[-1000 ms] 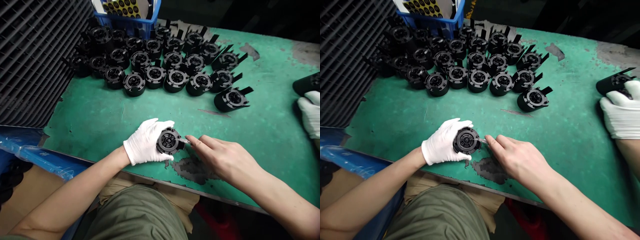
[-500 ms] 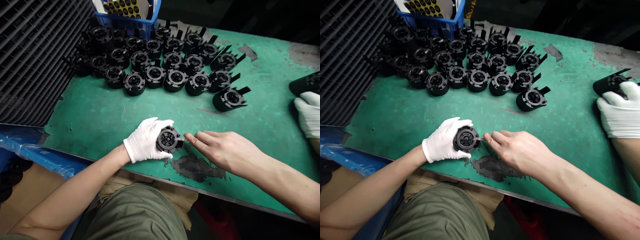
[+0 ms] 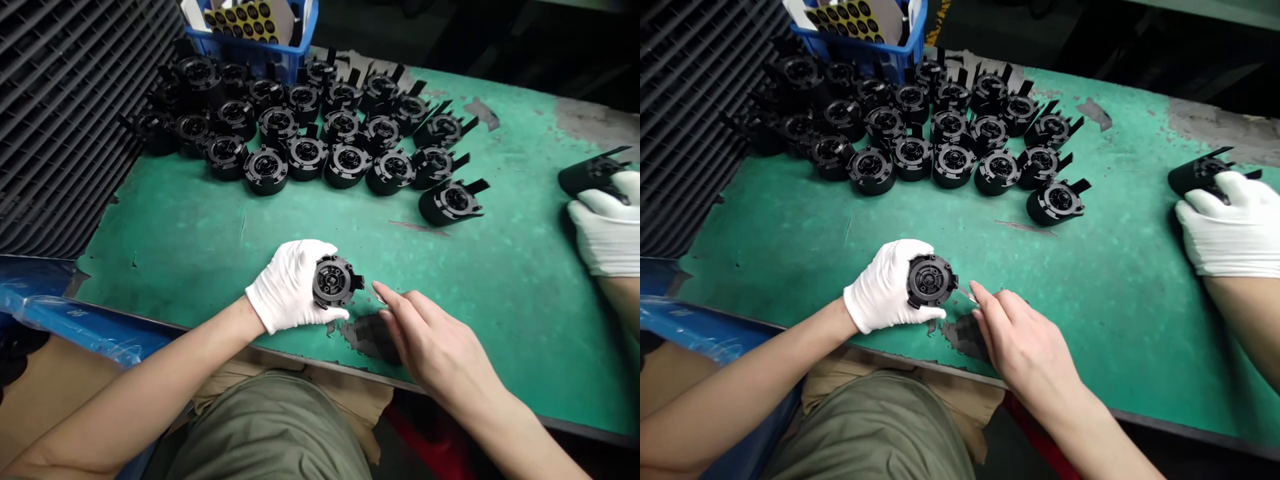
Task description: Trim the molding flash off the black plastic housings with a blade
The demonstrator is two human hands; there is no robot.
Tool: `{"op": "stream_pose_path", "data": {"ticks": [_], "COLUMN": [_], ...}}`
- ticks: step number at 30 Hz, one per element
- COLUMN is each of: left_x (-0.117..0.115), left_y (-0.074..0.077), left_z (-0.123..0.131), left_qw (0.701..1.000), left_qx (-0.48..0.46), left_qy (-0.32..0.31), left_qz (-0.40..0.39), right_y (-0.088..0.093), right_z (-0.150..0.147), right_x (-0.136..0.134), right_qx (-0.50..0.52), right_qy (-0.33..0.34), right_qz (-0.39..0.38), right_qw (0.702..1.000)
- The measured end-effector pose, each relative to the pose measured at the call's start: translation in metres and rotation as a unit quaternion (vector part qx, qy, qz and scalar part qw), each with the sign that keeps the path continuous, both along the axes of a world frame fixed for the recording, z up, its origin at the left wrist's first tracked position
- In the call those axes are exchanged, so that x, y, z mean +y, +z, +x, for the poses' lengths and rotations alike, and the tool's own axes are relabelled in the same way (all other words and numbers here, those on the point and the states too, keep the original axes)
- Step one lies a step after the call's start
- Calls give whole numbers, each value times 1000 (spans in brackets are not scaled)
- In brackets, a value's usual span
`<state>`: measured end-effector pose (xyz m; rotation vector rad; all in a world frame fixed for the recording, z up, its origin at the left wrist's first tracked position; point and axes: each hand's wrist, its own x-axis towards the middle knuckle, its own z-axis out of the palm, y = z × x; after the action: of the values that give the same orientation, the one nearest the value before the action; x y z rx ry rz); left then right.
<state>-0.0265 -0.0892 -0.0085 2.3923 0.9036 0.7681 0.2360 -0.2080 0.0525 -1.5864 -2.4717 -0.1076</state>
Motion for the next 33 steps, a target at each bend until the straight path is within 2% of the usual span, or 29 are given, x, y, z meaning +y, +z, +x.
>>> {"op": "stream_pose_path", "data": {"ticks": [4, 11, 18, 23, 33], "left_x": [-1, 1, 0, 2, 2], "left_y": [1, 5, 8, 12, 14], "left_z": [-1, 2, 4, 6, 6], "left_qw": [1000, 999, 999, 997, 996], "left_qx": [-14, -18, -27, -16, -13], "left_qy": [8, 16, 13, 8, 11], "left_qz": [-7, -41, -37, -77, -82], "right_y": [1, 8, 12, 13, 8], "right_z": [-21, -31, -33, -30, -30], "right_x": [-8, -1, 5, 3, 3], "right_qx": [-10, -33, -69, -56, -41], "right_qy": [-8, -12, 7, 5, 1], "right_qz": [-6, -9, -31, -36, -33], "right_qw": [1000, 999, 997, 998, 999]}}
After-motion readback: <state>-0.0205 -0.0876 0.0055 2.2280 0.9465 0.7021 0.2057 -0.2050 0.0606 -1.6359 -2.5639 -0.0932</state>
